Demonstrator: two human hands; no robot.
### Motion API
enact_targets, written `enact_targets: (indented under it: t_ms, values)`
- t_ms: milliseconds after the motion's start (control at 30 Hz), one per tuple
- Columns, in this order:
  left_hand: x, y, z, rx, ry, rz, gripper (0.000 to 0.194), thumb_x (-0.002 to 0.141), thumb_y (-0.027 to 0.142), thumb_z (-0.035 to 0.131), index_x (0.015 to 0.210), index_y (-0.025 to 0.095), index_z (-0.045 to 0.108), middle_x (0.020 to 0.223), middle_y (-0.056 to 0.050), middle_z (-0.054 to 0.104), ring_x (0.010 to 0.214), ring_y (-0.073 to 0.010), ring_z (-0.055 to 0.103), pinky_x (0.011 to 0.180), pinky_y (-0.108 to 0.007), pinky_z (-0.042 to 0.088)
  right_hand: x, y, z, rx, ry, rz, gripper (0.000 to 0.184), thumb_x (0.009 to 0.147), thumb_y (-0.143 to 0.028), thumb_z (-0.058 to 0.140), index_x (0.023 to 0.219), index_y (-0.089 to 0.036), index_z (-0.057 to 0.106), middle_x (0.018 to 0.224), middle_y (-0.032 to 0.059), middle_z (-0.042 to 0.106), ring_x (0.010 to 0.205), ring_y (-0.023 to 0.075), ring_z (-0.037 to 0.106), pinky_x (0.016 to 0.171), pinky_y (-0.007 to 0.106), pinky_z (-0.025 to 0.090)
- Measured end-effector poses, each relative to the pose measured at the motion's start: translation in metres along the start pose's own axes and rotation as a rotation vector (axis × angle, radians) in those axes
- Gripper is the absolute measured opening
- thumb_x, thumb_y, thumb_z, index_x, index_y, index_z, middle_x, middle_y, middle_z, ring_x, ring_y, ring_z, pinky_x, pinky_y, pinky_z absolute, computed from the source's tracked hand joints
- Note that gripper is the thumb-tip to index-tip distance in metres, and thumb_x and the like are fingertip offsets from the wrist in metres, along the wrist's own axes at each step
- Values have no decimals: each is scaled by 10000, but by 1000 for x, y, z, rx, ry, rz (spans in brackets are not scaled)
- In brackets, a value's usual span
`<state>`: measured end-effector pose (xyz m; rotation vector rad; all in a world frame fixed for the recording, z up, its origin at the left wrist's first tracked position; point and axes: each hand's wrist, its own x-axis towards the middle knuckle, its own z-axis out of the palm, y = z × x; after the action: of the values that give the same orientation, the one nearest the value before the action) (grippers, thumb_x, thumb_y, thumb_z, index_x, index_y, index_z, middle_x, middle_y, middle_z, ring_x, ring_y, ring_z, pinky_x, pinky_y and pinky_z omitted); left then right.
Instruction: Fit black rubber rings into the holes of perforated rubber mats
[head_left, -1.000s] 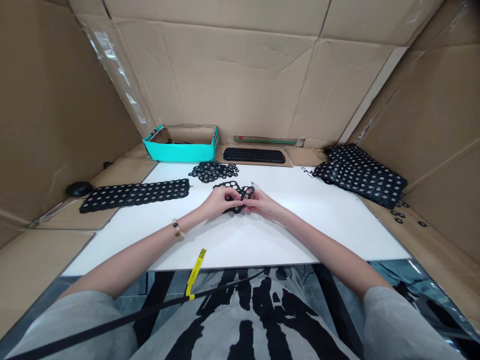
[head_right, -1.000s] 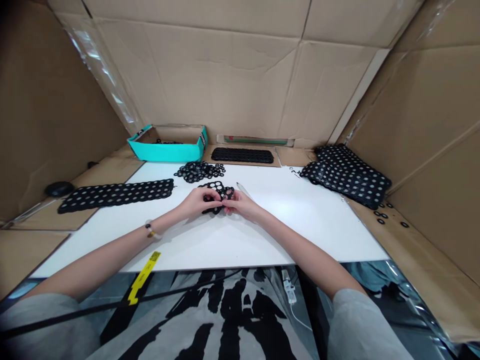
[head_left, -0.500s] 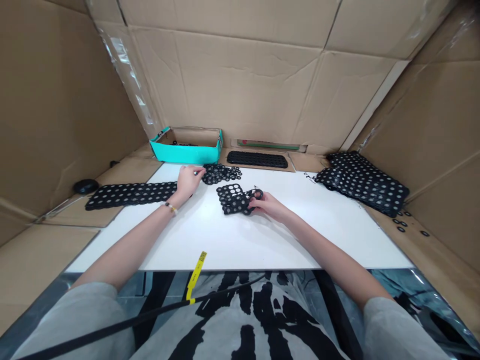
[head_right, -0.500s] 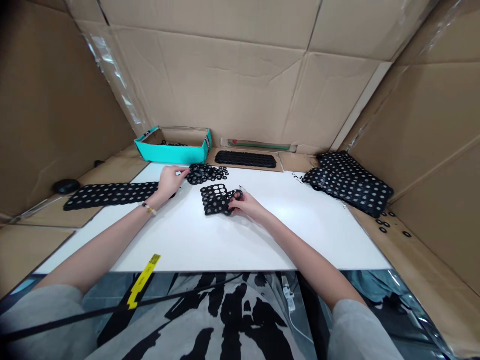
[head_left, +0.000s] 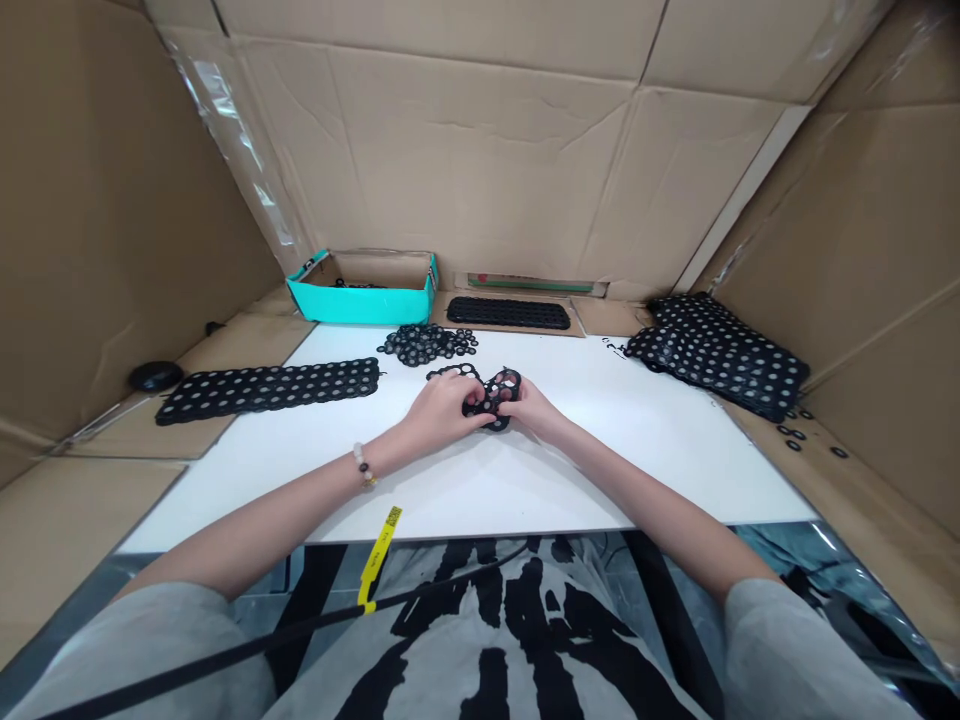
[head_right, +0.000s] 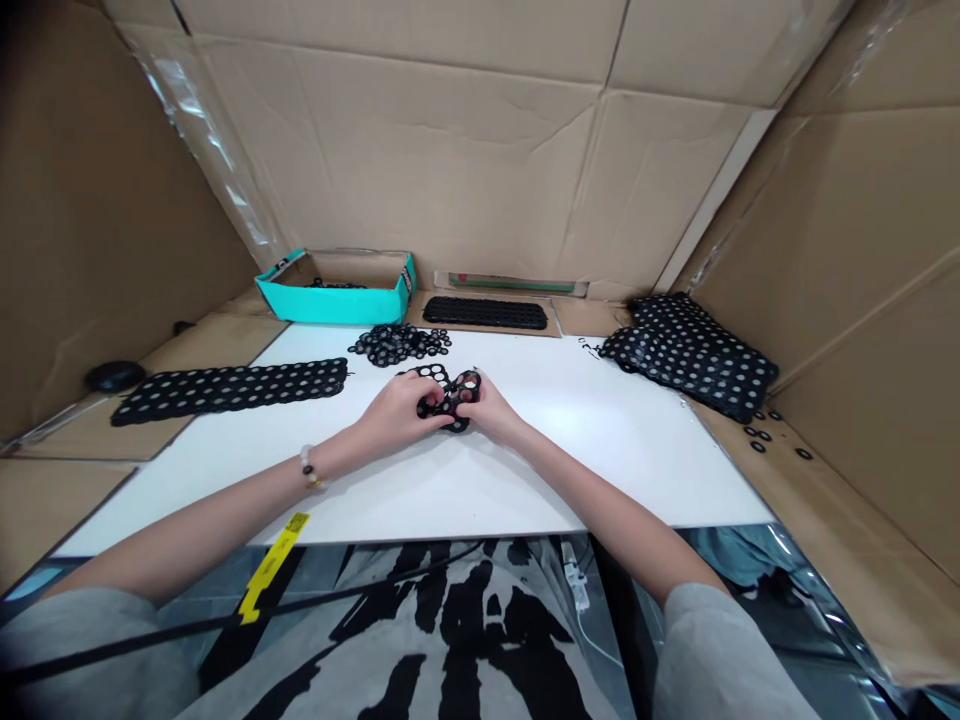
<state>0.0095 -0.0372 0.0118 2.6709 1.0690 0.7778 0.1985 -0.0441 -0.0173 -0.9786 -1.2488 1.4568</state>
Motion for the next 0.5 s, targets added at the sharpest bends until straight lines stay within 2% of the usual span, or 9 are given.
enact_targets:
  t_ms: [133,233,333,367,433,500]
  values:
    - [-3,3,10,-71,34,-61,205,796,407,656,825,204,659,814,-51,681,840,-238,572,725,-351,430,0,3,2,-79,-15,-92,401,537,-138,620,916,-208,509,734,-56,539,709,135,531,664,258,431]
    - [2,-10,11,-217,52,-153,218,816,399,604,797,208,709,800,-41,711,810,-228,600,727,-348,444,2,6,6,-86,17,-86,373,549,-157,602,903,-219,505,752,-37,558,740,159,556,669,278,461]
    - [11,-43,4,-336,156,-333,265,792,418,591,754,197,732,772,-42,728,734,-226,615,689,-344,454,5,9,8,-71,75,-44,350,540,-158,573,873,-229,493,796,-27,582,766,167,574,679,289,481]
    - [14,-58,0,-337,248,-394,283,796,422,578,757,189,733,780,-53,733,729,-231,615,687,-348,455,5,9,9,-61,85,-32,352,529,-150,565,864,-229,491,809,-29,584,774,165,581,696,290,483]
    - [16,-90,-10,-248,345,-459,281,806,406,573,799,189,750,841,-76,743,777,-252,612,750,-373,454,5,9,8,-29,84,-9,375,506,-132,552,863,-227,489,824,-37,582,791,159,597,730,287,480]
    - [16,-116,-18,-74,348,-482,288,835,375,552,903,195,767,960,-106,735,910,-298,587,866,-442,414,3,8,8,-3,77,6,391,496,-126,545,871,-226,489,832,-41,578,804,158,610,735,281,472]
